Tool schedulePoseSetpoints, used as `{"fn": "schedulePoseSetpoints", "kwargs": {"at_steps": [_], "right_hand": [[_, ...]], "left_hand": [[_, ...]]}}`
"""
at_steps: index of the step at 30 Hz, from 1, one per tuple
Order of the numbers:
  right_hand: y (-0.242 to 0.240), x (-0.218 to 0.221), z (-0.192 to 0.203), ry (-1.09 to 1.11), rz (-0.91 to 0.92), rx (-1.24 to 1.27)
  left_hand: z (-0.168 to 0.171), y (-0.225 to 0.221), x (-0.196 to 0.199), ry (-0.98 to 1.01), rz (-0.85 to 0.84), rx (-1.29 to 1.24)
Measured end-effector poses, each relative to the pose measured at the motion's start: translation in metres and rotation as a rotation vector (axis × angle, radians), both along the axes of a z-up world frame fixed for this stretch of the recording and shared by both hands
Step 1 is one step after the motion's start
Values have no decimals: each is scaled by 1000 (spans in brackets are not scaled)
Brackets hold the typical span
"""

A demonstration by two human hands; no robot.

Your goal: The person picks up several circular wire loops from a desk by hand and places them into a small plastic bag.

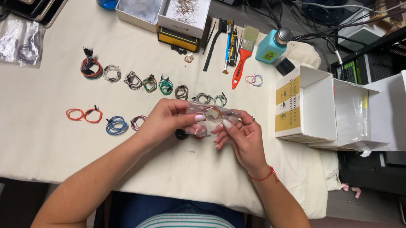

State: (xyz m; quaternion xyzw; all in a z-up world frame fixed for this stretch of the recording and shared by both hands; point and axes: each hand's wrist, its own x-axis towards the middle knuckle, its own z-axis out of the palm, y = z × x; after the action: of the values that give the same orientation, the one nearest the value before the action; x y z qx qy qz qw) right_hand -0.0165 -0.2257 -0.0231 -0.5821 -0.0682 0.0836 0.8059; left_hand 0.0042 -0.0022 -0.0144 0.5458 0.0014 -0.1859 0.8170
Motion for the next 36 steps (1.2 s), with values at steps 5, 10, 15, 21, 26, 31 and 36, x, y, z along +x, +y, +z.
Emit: {"fn": "schedulePoseSetpoints", "kwargs": {"at_steps": [5, 10, 15, 21, 26, 31, 36], "right_hand": [[-6, 2, -5, 3, 8, 38], [-10, 4, -15, -11, -12, 54], [-9, 4, -14, -120, -81, -62], [-4, -3, -4, -266, -82, -174], [-3, -3, -5, -286, -69, -155], [-2, -2, 3, -276, -106, -172], [2, 1, 7, -171, -174, -195]], "left_hand": [[13, 2, -3, -7, -24, -17], [11, 6, -2, -69, -81, -27], [15, 7, 1, 7, -123, -159], [19, 7, -1, -40, -112, -96], [9, 7, -1, -40, -78, -83], [7, 13, 5, -36, -11, -93], [25, 34, 12, -97, 219, -71]]}}
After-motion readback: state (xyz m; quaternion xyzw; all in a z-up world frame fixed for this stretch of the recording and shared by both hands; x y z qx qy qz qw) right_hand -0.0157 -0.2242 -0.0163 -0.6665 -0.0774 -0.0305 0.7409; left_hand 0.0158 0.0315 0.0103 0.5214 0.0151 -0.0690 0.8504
